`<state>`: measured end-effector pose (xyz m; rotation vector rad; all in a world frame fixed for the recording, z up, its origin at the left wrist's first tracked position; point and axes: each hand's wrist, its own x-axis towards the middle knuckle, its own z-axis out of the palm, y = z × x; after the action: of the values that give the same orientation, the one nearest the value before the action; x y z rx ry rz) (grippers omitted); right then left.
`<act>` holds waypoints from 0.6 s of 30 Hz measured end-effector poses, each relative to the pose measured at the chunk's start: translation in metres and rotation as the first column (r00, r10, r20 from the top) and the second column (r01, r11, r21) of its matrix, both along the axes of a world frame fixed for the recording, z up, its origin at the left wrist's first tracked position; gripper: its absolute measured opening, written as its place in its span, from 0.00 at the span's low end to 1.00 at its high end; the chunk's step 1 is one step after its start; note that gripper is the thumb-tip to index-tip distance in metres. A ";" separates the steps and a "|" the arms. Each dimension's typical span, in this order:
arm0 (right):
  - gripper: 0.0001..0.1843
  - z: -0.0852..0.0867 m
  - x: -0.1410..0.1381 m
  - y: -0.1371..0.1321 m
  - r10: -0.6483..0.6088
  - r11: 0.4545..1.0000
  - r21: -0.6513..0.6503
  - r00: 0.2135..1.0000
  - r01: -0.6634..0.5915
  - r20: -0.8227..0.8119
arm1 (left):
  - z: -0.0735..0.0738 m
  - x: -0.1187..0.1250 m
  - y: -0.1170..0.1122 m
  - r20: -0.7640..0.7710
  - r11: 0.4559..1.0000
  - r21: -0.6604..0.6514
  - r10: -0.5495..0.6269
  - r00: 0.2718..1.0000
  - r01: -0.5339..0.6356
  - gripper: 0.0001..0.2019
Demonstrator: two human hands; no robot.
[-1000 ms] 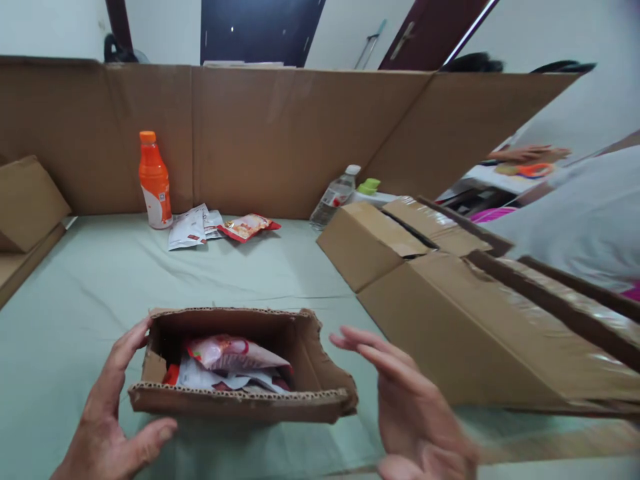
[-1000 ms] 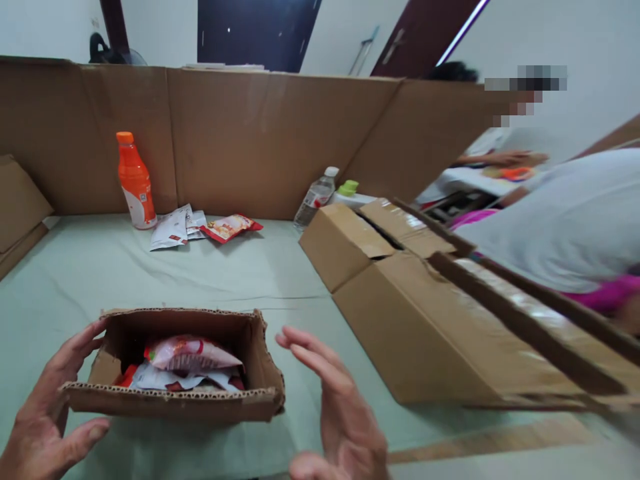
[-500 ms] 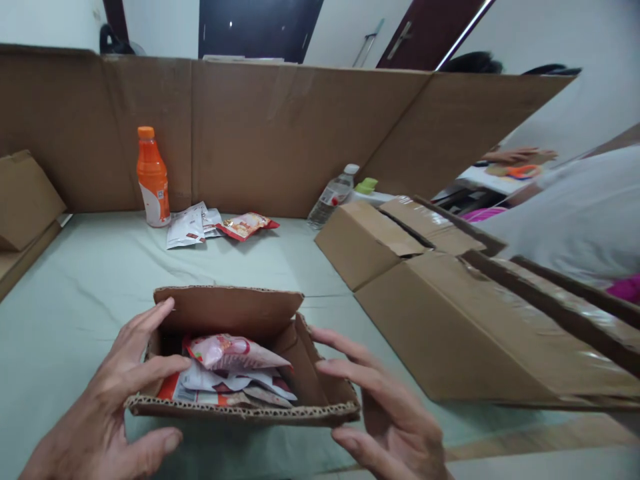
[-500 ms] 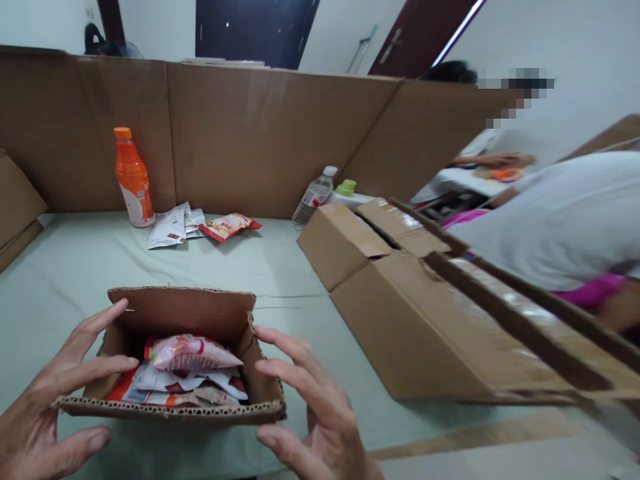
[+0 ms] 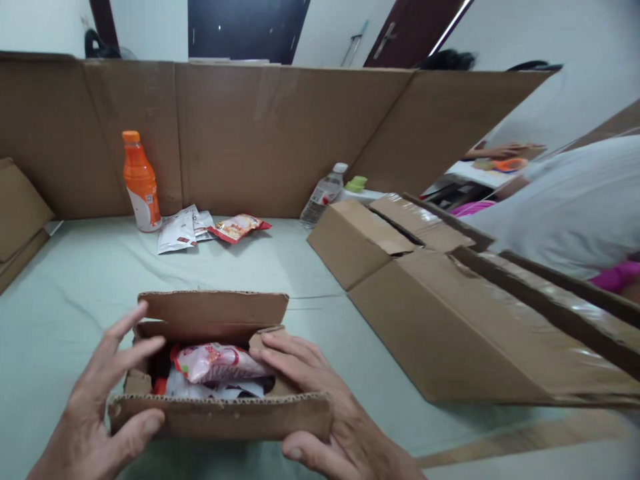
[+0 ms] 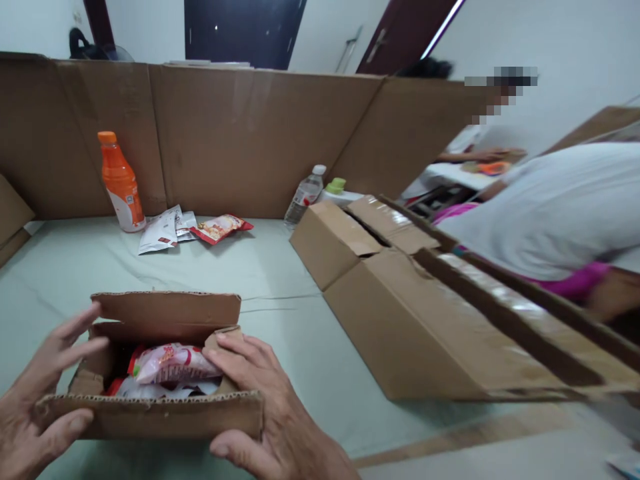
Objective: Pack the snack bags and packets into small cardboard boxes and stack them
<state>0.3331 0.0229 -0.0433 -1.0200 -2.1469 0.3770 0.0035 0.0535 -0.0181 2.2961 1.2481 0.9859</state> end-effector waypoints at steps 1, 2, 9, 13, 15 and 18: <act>0.38 0.000 0.001 0.000 -0.026 1.000 0.009 0.999 0.026 -0.019 | -0.001 0.001 0.001 0.035 0.998 0.025 0.063 0.997 -0.064 0.30; 0.39 0.001 0.001 0.001 -0.065 0.997 0.030 0.997 0.067 -0.048 | -0.002 0.003 0.003 0.066 0.993 0.040 0.113 0.991 -0.115 0.34; 0.39 0.027 0.004 0.023 -0.039 0.990 0.132 0.998 0.045 -0.044 | -0.005 0.003 0.013 -0.081 0.998 0.046 0.042 0.996 -0.038 0.25; 0.34 0.023 0.003 0.013 0.156 0.984 0.057 0.975 -0.167 0.160 | -0.002 -0.002 0.016 -0.136 0.989 0.131 -0.055 0.989 0.073 0.10; 0.36 0.021 0.004 0.007 0.147 0.987 0.035 0.961 -0.159 0.234 | -0.004 -0.008 0.018 -0.159 0.987 0.132 -0.073 0.985 0.094 0.10; 0.36 0.028 0.004 0.012 0.177 0.982 -0.004 0.902 -0.191 0.394 | -0.016 -0.019 0.025 -0.178 0.988 0.113 -0.085 0.980 0.106 0.12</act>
<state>0.3371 0.0348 -0.0155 -0.9353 -2.6149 0.2341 -0.0152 0.0784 -0.0346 2.5582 1.1573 0.8672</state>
